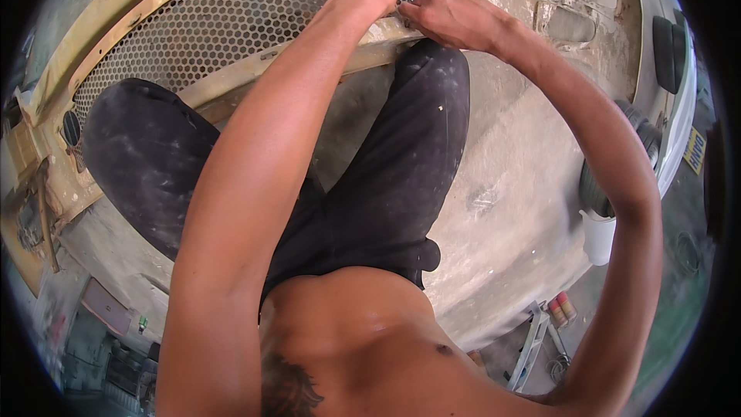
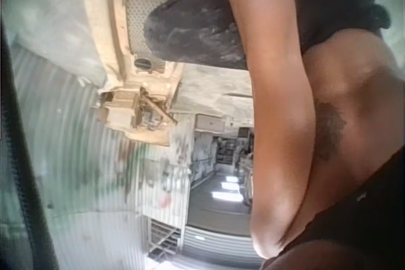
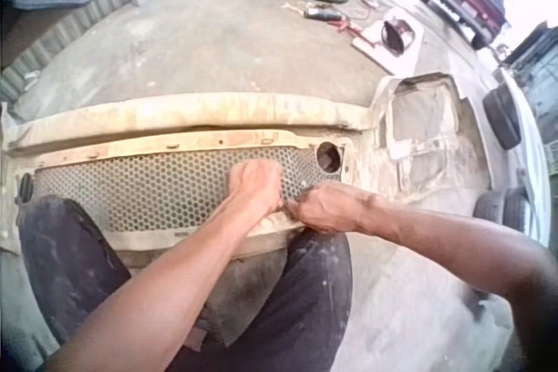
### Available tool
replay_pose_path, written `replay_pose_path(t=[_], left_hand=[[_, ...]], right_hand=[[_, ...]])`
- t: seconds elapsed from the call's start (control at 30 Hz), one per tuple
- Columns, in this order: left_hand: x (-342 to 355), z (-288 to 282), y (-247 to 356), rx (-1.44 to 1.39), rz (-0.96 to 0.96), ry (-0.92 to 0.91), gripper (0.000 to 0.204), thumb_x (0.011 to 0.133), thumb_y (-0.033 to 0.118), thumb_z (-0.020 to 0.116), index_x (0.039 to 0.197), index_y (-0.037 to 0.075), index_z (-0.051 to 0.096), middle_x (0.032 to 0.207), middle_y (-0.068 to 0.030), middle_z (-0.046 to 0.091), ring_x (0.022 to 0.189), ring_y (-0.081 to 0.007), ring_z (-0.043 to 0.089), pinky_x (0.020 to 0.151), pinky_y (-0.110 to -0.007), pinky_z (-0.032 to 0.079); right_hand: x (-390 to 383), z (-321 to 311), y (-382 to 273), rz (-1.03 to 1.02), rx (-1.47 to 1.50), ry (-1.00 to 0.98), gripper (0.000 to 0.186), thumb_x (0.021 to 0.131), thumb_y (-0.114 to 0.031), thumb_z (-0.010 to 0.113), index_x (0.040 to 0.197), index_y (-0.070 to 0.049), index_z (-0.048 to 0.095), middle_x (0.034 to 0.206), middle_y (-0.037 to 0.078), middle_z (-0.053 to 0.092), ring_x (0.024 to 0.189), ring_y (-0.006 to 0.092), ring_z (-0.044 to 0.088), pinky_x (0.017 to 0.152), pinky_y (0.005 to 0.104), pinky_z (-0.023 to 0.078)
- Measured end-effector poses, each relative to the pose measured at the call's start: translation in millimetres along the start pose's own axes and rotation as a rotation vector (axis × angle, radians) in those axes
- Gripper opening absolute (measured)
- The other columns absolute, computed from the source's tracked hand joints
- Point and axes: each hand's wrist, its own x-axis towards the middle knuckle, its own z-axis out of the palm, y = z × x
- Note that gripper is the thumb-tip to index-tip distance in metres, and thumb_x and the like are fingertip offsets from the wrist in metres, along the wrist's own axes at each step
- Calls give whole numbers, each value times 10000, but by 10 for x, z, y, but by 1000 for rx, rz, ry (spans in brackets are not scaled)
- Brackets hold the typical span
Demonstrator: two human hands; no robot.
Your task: The person removes a mesh grille from a car bumper using scissors, then uses a hammer to tap and adjust the bumper frame. The person handles the bumper, mesh grille, scissors, and hammer in a workshop setting.
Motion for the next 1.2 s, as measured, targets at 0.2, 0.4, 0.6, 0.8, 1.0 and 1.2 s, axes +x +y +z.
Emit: replay_pose_path(t=[0.2, 0.4, 0.6, 0.8, 1.0, 1.2], left_hand=[[139, 158, -95, 67, 25, 107, 253, 711, 218, 797, 885, 38, 756, 936, -180, 734, 955, -300, 716, 827, -404, 570], [80, 119, -52, 47, 86, 57, 216, 711, 170, 766, 870, 23, 752, 921, -204, 728, 941, -310, 718, 804, -421, 574], [83, 175, -114, 52, 134, 85, 237, 700, 181, 789, 852, 5, 746, 929, -218, 724, 932, -322, 718, 784, -429, 575], [84, 59, -87, 33, 62, -20, 264, 670, 198, 823, 811, -9, 741, 896, -222, 720, 899, -328, 719, 757, -437, 573], [49, 3, -88, 70, 36, 32, 272, 667, 195, 832, 831, -4, 746, 910, -217, 723, 914, -323, 719, 765, -428, 578], [45, -7, -6, 7, -3, 23, 250, 740, 158, 765, 938, 5, 753, 1115, -236, 692, 1112, -324, 659, 896, -440, 546]], right_hand=[[-73, 84, -22, -62, 60, 137, 131, 887, -74, 554, 972, 6, 493, 832, 153, 588, 827, 340, 643, 728, 432, 524], [-169, 269, -47, -1, 45, 181, 149, 898, -82, 550, 1004, -5, 479, 918, 147, 568, 928, 323, 624, 799, 415, 520], [-169, 292, -66, -8, 27, 241, 181, 913, -85, 537, 1064, -6, 479, 957, 145, 578, 968, 326, 623, 825, 432, 517], [-81, 104, 28, -91, 18, 92, 225, 856, -189, 560, 942, 8, 497, 762, 143, 608, 760, 319, 674, 686, 409, 542], [-34, 51, -42, -17, 59, 80, 159, 883, -129, 554, 959, 4, 510, 777, 155, 596, 786, 343, 650, 722, 441, 530], [-183, 296, -168, 82, 24, 282, 159, 917, -103, 567, 1023, -13, 490, 881, 139, 580, 916, 324, 622, 777, 426, 529]])
